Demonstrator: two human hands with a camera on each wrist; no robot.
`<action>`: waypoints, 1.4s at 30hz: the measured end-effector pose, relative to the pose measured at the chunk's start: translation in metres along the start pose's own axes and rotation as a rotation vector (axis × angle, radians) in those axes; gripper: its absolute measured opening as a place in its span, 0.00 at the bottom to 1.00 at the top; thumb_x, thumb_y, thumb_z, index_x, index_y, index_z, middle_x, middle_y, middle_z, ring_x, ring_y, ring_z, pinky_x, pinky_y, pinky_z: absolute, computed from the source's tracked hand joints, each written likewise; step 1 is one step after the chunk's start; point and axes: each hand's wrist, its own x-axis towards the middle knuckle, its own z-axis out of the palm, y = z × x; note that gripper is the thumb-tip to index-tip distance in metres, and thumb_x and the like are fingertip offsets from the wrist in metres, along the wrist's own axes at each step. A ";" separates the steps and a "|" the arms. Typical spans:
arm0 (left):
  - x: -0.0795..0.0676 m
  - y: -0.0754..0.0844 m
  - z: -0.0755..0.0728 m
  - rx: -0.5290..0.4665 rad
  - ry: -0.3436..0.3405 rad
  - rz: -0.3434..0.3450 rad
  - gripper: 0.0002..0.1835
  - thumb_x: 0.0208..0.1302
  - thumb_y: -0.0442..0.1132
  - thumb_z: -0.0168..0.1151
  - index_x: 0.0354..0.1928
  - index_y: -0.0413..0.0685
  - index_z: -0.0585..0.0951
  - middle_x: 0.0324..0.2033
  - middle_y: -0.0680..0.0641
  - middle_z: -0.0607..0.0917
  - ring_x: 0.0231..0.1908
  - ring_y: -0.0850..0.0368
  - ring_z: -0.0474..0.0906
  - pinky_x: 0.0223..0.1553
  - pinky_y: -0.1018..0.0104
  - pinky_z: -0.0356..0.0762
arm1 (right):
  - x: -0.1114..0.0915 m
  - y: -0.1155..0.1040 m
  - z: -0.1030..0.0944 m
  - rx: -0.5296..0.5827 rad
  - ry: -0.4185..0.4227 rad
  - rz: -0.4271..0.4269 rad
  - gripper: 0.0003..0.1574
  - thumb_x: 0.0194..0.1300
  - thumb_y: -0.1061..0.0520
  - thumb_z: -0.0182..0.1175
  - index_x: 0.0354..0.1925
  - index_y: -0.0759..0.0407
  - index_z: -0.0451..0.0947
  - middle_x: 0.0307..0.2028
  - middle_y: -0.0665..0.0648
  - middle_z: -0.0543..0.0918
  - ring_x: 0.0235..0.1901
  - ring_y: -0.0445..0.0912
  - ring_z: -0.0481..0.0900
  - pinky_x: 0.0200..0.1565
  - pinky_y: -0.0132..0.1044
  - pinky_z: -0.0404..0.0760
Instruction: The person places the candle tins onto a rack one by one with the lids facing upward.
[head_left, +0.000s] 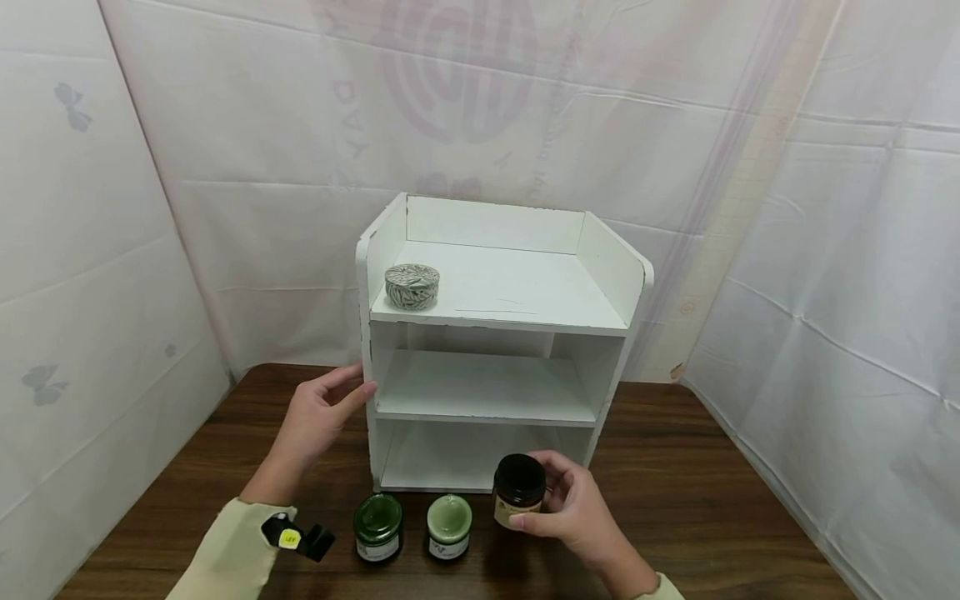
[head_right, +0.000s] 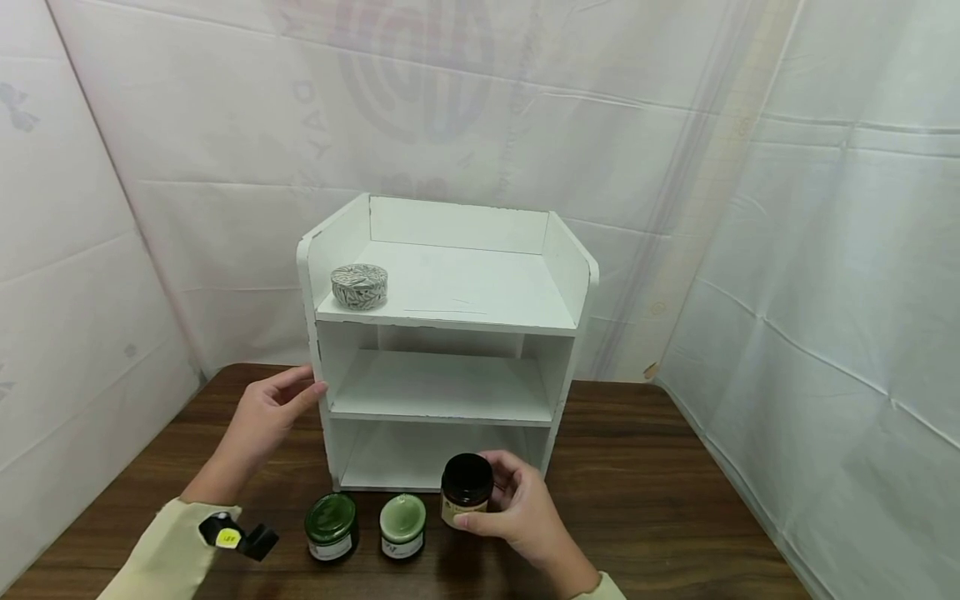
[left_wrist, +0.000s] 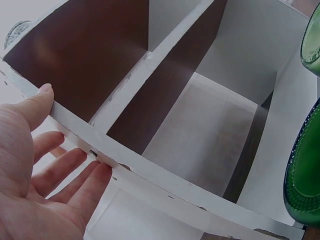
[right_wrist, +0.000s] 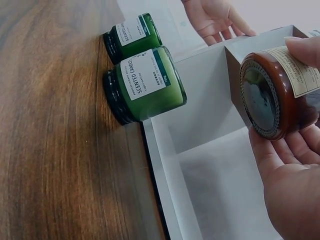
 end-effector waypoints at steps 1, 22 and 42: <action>0.000 0.000 0.000 0.001 0.000 -0.001 0.32 0.72 0.54 0.65 0.70 0.45 0.76 0.65 0.41 0.81 0.56 0.67 0.77 0.49 0.81 0.75 | 0.000 0.000 0.000 0.003 -0.001 0.000 0.38 0.53 0.68 0.76 0.59 0.77 0.71 0.50 0.51 0.86 0.50 0.41 0.84 0.53 0.33 0.84; -0.001 0.001 0.000 -0.023 -0.003 0.000 0.31 0.71 0.54 0.65 0.70 0.47 0.76 0.65 0.41 0.81 0.52 0.75 0.76 0.49 0.80 0.76 | 0.006 -0.008 0.003 -0.020 0.009 -0.048 0.37 0.52 0.68 0.77 0.58 0.76 0.72 0.49 0.51 0.86 0.49 0.40 0.83 0.52 0.34 0.84; 0.000 0.000 0.001 -0.037 0.001 0.008 0.30 0.72 0.52 0.65 0.69 0.43 0.77 0.63 0.39 0.82 0.51 0.76 0.77 0.48 0.80 0.76 | 0.014 -0.014 0.008 -0.031 0.021 -0.069 0.37 0.51 0.69 0.77 0.57 0.76 0.73 0.48 0.51 0.86 0.49 0.40 0.84 0.50 0.33 0.84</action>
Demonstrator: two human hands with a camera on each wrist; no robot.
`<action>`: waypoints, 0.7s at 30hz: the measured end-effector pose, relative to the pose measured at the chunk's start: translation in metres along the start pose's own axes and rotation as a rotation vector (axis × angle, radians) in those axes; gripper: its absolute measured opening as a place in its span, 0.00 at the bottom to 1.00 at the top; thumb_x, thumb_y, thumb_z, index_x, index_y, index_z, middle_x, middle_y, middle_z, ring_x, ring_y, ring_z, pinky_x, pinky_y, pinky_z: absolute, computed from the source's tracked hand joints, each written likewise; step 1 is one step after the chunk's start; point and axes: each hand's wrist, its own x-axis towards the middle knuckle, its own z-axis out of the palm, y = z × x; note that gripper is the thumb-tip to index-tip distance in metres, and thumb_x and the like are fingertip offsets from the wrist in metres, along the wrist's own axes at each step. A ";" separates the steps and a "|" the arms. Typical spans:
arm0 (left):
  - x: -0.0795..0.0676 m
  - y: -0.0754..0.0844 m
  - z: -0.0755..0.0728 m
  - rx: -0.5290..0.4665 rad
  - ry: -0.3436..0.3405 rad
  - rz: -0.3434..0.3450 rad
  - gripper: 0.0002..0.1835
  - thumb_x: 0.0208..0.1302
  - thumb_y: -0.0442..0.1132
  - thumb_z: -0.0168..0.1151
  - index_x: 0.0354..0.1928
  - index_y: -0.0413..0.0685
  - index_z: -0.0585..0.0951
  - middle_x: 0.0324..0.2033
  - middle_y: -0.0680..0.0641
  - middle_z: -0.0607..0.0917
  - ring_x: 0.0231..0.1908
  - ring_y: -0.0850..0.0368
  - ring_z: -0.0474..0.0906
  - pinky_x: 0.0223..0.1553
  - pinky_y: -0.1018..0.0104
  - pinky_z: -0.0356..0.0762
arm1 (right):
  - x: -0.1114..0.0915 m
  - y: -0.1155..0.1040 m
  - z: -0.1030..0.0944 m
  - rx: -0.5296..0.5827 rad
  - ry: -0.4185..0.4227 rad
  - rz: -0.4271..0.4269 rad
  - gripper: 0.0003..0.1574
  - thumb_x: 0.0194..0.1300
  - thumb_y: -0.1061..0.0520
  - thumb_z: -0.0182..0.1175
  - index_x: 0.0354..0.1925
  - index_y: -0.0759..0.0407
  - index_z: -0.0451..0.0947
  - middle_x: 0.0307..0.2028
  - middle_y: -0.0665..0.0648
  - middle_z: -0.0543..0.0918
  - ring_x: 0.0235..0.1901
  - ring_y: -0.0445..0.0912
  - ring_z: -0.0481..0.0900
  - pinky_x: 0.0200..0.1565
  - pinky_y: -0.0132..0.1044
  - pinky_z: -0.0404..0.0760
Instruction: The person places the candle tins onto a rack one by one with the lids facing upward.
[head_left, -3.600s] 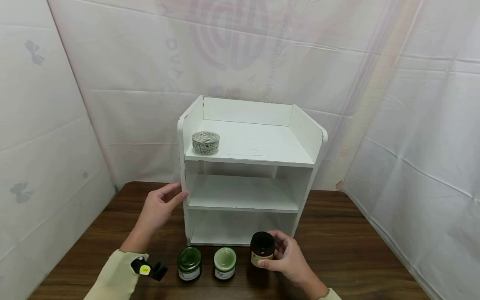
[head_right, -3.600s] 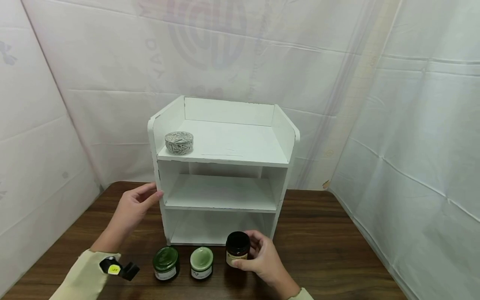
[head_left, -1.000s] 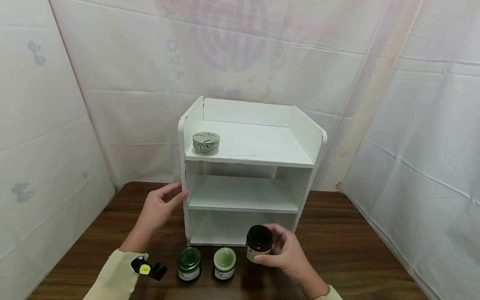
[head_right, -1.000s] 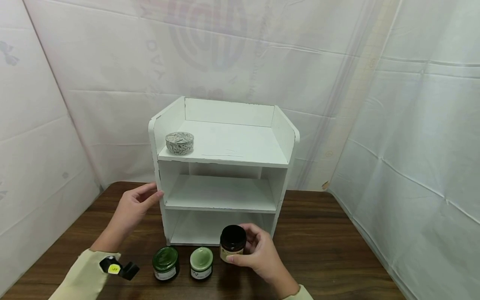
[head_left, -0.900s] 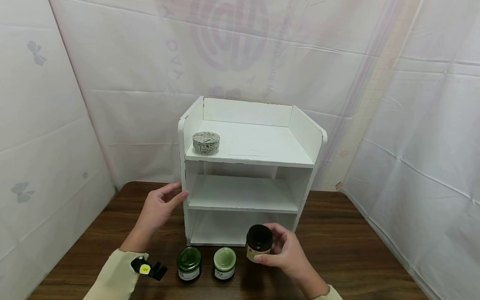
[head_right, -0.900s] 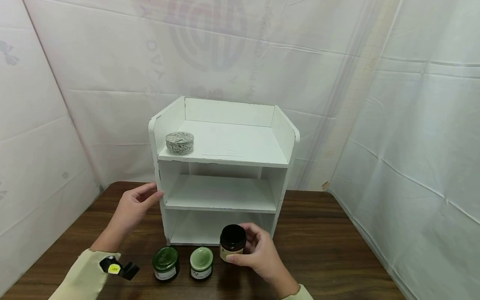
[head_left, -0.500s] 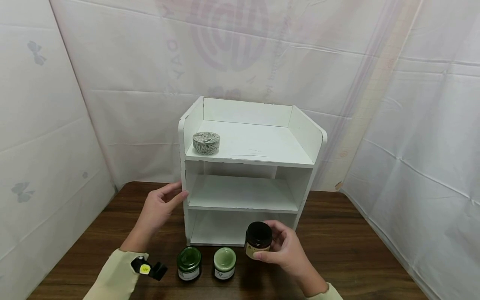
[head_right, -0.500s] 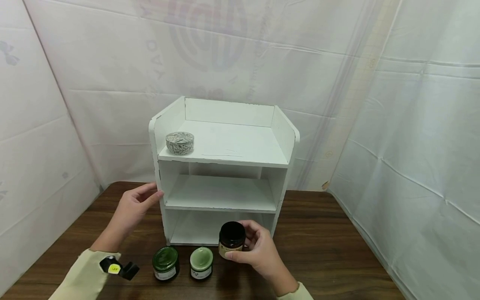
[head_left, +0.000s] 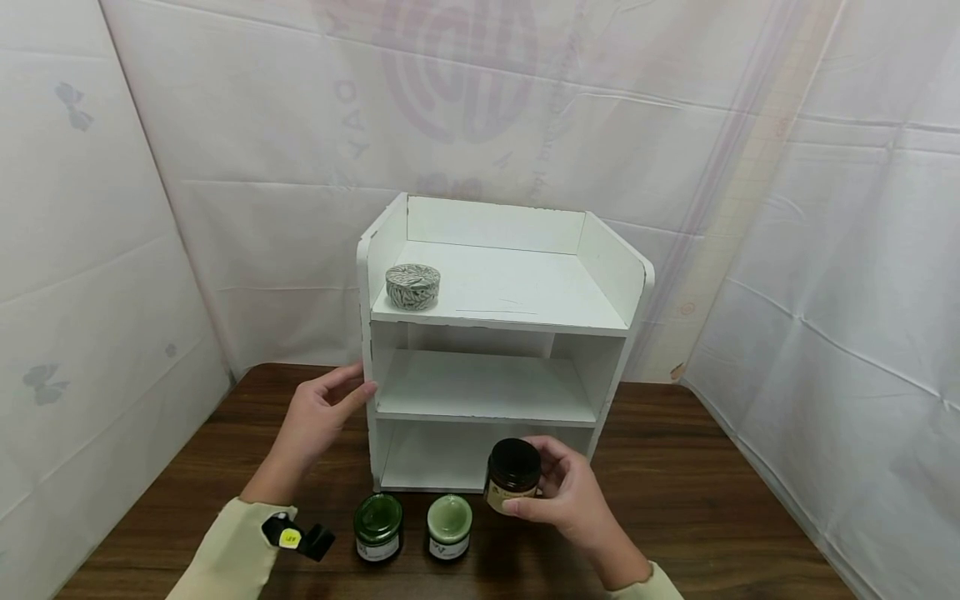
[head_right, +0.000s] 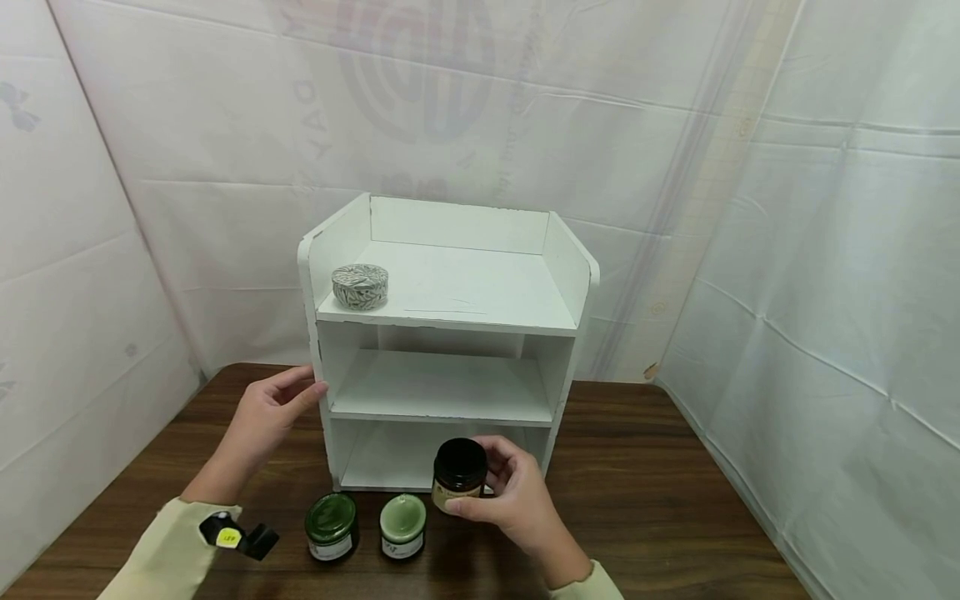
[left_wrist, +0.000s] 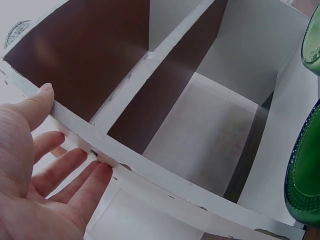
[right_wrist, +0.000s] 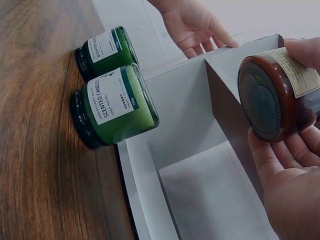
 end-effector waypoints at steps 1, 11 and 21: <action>0.000 0.000 0.000 -0.004 0.000 0.001 0.30 0.72 0.52 0.65 0.69 0.43 0.77 0.62 0.38 0.82 0.51 0.75 0.78 0.48 0.80 0.76 | 0.000 0.000 0.000 0.003 -0.002 -0.006 0.37 0.51 0.69 0.77 0.57 0.76 0.73 0.48 0.51 0.86 0.49 0.40 0.84 0.50 0.33 0.84; 0.001 0.000 -0.001 0.017 0.000 -0.011 0.32 0.72 0.53 0.65 0.70 0.42 0.75 0.63 0.38 0.81 0.49 0.80 0.76 0.48 0.81 0.76 | 0.003 -0.002 0.002 0.021 0.001 -0.017 0.38 0.51 0.69 0.77 0.57 0.77 0.72 0.48 0.51 0.86 0.48 0.40 0.84 0.50 0.33 0.84; 0.001 -0.001 -0.002 0.017 -0.005 -0.013 0.31 0.72 0.53 0.65 0.70 0.44 0.76 0.63 0.39 0.82 0.50 0.79 0.76 0.48 0.80 0.76 | 0.004 -0.005 0.004 0.021 0.016 -0.017 0.38 0.51 0.68 0.77 0.57 0.77 0.72 0.48 0.51 0.86 0.48 0.40 0.84 0.50 0.33 0.84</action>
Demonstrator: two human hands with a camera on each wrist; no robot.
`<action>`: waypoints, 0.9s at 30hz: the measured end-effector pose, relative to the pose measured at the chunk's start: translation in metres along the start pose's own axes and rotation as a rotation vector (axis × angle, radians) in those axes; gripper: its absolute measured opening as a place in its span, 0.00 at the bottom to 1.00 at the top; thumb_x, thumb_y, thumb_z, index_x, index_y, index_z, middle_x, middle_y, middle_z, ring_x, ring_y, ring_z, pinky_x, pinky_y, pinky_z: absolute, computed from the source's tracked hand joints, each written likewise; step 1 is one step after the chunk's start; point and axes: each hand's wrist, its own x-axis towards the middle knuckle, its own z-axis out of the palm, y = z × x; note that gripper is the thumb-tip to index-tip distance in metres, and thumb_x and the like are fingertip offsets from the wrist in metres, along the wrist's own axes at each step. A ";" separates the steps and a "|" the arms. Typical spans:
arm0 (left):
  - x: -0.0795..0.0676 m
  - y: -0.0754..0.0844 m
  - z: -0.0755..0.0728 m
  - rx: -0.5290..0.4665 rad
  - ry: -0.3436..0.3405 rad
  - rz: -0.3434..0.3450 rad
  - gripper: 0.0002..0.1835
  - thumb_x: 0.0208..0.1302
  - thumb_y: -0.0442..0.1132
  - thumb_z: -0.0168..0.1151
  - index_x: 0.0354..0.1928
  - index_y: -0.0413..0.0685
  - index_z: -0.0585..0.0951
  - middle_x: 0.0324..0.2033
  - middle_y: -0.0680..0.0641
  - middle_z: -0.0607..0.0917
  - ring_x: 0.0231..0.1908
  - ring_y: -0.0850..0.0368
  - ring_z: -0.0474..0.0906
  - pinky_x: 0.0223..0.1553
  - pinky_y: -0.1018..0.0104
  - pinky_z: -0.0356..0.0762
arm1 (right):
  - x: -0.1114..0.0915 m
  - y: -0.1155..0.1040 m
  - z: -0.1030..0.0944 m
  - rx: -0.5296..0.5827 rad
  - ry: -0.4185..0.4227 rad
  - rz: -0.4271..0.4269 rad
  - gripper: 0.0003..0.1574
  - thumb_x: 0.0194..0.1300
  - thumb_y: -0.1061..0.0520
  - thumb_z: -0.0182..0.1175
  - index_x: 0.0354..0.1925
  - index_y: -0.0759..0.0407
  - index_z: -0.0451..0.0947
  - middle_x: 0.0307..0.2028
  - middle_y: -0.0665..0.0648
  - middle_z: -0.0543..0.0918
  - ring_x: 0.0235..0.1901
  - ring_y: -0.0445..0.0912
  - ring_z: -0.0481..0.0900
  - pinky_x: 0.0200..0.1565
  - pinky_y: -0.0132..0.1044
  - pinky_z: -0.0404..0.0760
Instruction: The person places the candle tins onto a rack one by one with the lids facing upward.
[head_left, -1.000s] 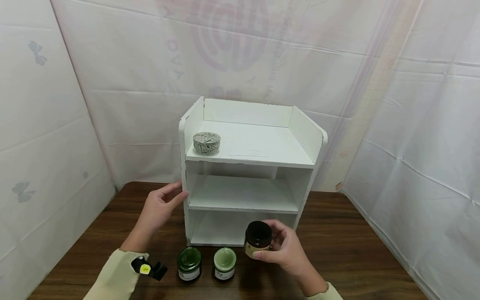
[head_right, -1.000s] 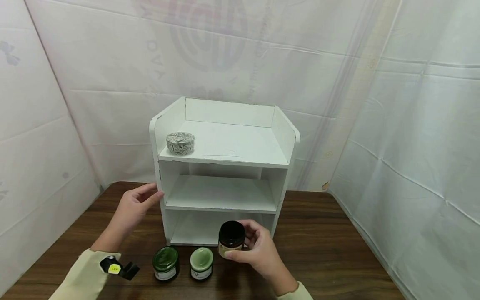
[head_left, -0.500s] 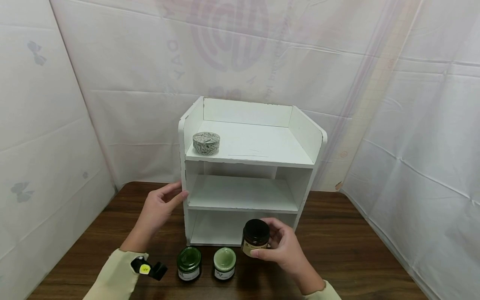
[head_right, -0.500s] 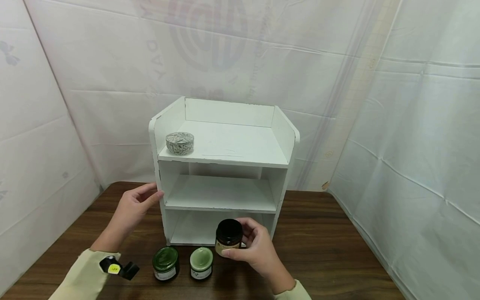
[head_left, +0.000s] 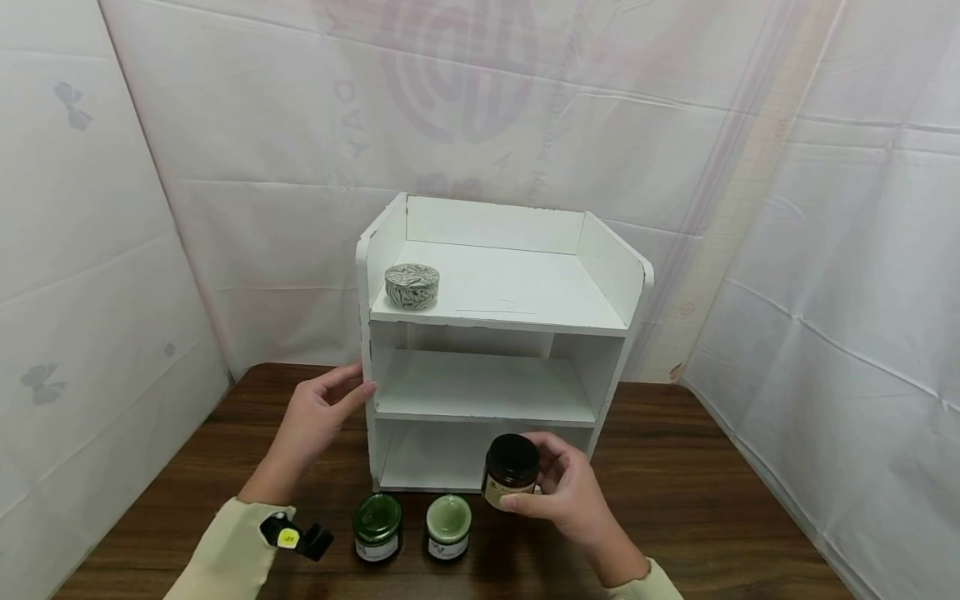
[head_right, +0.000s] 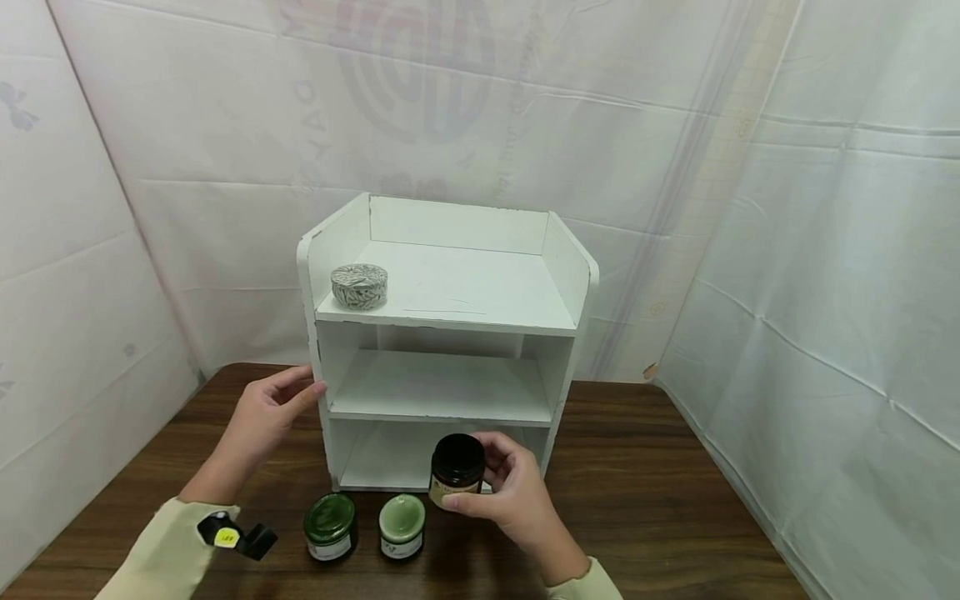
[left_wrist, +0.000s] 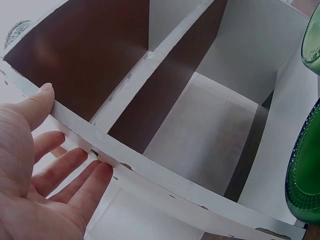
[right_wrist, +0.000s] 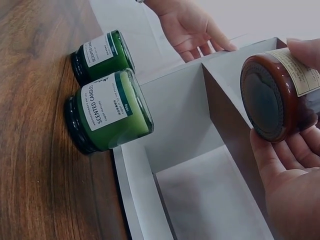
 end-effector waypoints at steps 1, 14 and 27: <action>0.000 0.000 0.000 0.003 -0.001 -0.001 0.31 0.72 0.54 0.65 0.70 0.44 0.76 0.63 0.39 0.82 0.50 0.79 0.76 0.48 0.80 0.76 | 0.000 0.000 0.000 -0.001 0.002 0.001 0.38 0.51 0.68 0.78 0.57 0.77 0.73 0.48 0.51 0.86 0.48 0.40 0.84 0.50 0.33 0.84; 0.000 0.000 0.000 -0.003 -0.009 0.002 0.31 0.72 0.53 0.64 0.70 0.44 0.76 0.63 0.39 0.81 0.50 0.80 0.76 0.48 0.80 0.76 | 0.003 -0.002 0.000 -0.003 0.013 0.000 0.38 0.50 0.69 0.78 0.57 0.77 0.73 0.48 0.51 0.86 0.48 0.40 0.84 0.50 0.33 0.83; -0.001 0.001 -0.001 0.000 -0.013 -0.003 0.32 0.72 0.54 0.64 0.71 0.46 0.75 0.64 0.40 0.81 0.51 0.79 0.76 0.48 0.80 0.76 | 0.006 -0.007 0.000 -0.019 0.013 0.015 0.37 0.51 0.68 0.78 0.57 0.74 0.74 0.48 0.52 0.86 0.48 0.41 0.84 0.51 0.34 0.84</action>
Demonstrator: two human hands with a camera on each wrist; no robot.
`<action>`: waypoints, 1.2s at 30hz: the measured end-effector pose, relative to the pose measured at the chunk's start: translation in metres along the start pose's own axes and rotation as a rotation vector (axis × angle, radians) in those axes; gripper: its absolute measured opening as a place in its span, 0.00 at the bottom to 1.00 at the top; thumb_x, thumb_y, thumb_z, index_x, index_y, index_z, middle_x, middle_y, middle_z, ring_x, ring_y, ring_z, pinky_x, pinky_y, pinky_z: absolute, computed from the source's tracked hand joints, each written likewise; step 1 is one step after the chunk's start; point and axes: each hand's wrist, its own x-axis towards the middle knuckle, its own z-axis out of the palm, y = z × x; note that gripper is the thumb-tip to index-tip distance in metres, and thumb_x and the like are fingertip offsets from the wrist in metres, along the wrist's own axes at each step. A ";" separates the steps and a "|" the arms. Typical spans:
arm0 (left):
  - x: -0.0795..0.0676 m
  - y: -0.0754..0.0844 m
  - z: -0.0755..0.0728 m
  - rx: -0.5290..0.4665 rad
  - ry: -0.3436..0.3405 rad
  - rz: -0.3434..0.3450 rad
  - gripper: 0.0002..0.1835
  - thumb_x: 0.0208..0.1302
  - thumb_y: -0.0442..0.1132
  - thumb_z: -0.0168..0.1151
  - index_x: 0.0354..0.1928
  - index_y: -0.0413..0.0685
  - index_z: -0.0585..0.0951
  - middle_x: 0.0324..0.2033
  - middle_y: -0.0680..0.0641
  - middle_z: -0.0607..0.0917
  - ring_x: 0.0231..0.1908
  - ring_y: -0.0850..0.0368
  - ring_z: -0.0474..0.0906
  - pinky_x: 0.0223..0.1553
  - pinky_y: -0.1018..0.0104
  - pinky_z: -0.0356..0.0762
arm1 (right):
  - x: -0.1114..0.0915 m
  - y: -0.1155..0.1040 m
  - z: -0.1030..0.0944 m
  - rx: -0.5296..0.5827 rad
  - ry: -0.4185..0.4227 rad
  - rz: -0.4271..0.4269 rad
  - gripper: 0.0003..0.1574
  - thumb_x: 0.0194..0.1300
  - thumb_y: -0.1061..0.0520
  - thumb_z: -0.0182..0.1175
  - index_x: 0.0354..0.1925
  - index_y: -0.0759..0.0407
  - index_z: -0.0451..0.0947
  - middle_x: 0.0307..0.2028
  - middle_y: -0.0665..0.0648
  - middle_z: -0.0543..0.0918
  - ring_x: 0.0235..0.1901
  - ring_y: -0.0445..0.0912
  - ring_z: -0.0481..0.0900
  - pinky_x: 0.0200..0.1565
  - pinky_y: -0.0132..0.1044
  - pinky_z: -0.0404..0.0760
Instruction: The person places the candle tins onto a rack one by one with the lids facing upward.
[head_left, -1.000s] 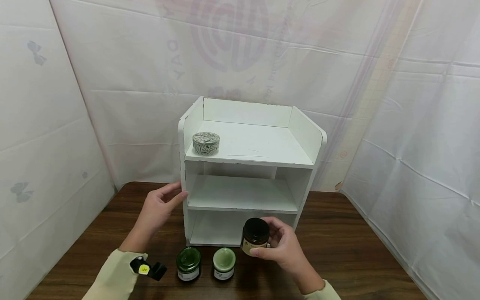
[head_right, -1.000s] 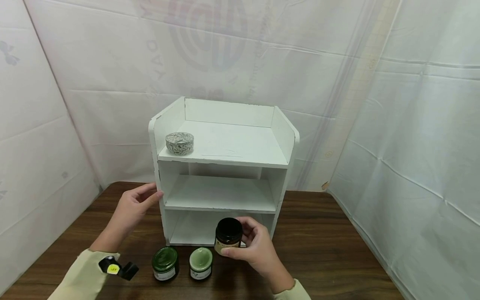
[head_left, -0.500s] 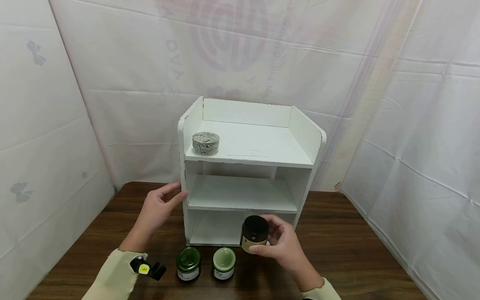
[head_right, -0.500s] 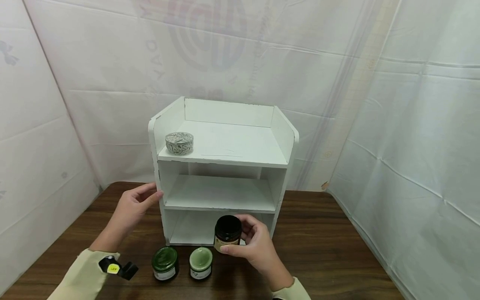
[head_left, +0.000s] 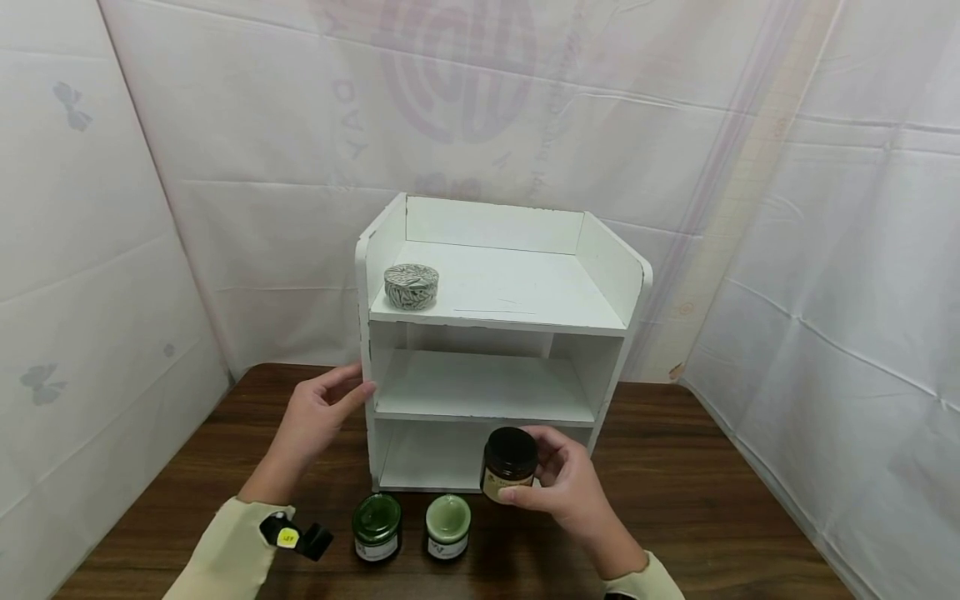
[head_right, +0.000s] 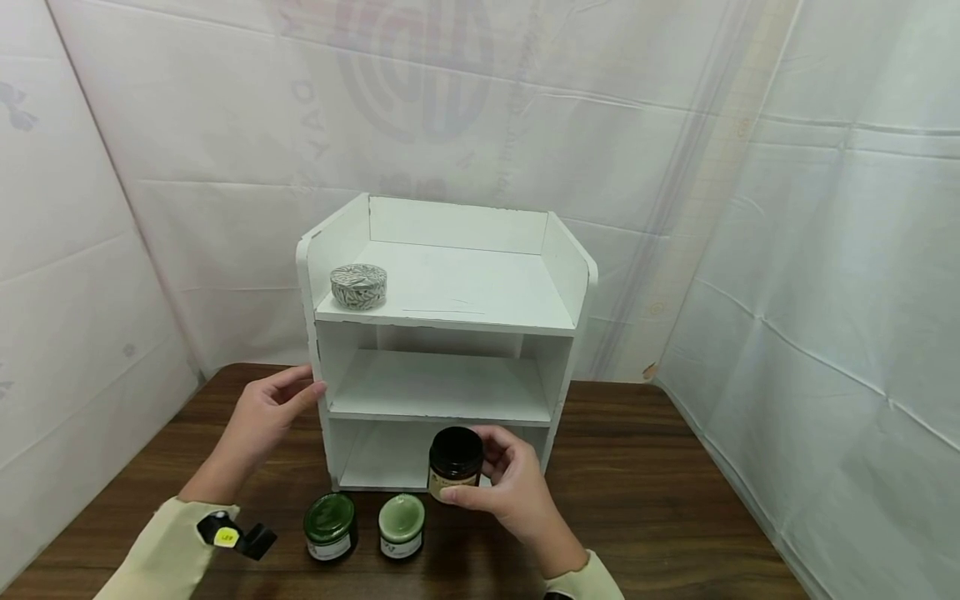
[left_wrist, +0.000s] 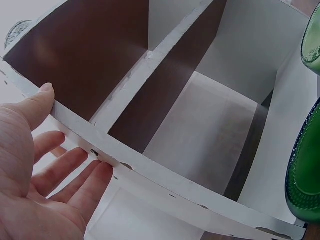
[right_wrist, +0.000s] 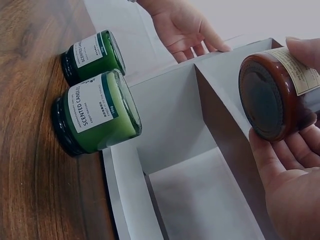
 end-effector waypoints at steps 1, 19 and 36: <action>0.000 0.000 0.000 0.001 0.000 0.001 0.32 0.72 0.54 0.64 0.71 0.46 0.75 0.64 0.40 0.81 0.50 0.79 0.76 0.48 0.80 0.76 | 0.000 0.000 0.000 -0.002 -0.001 0.000 0.37 0.51 0.68 0.78 0.57 0.74 0.74 0.48 0.52 0.86 0.48 0.41 0.84 0.52 0.34 0.84; 0.000 0.000 -0.001 0.002 -0.007 -0.004 0.32 0.72 0.55 0.64 0.71 0.47 0.75 0.65 0.41 0.80 0.52 0.77 0.76 0.48 0.79 0.76 | 0.007 -0.011 -0.001 -0.012 -0.030 -0.028 0.36 0.54 0.67 0.76 0.59 0.74 0.74 0.50 0.53 0.85 0.49 0.42 0.83 0.52 0.33 0.83; -0.001 0.002 0.000 0.007 -0.005 -0.007 0.32 0.72 0.55 0.64 0.71 0.47 0.74 0.65 0.41 0.81 0.53 0.72 0.77 0.49 0.79 0.76 | 0.015 -0.019 -0.003 -0.014 -0.070 -0.071 0.36 0.55 0.68 0.74 0.61 0.72 0.73 0.52 0.54 0.84 0.50 0.42 0.83 0.52 0.33 0.83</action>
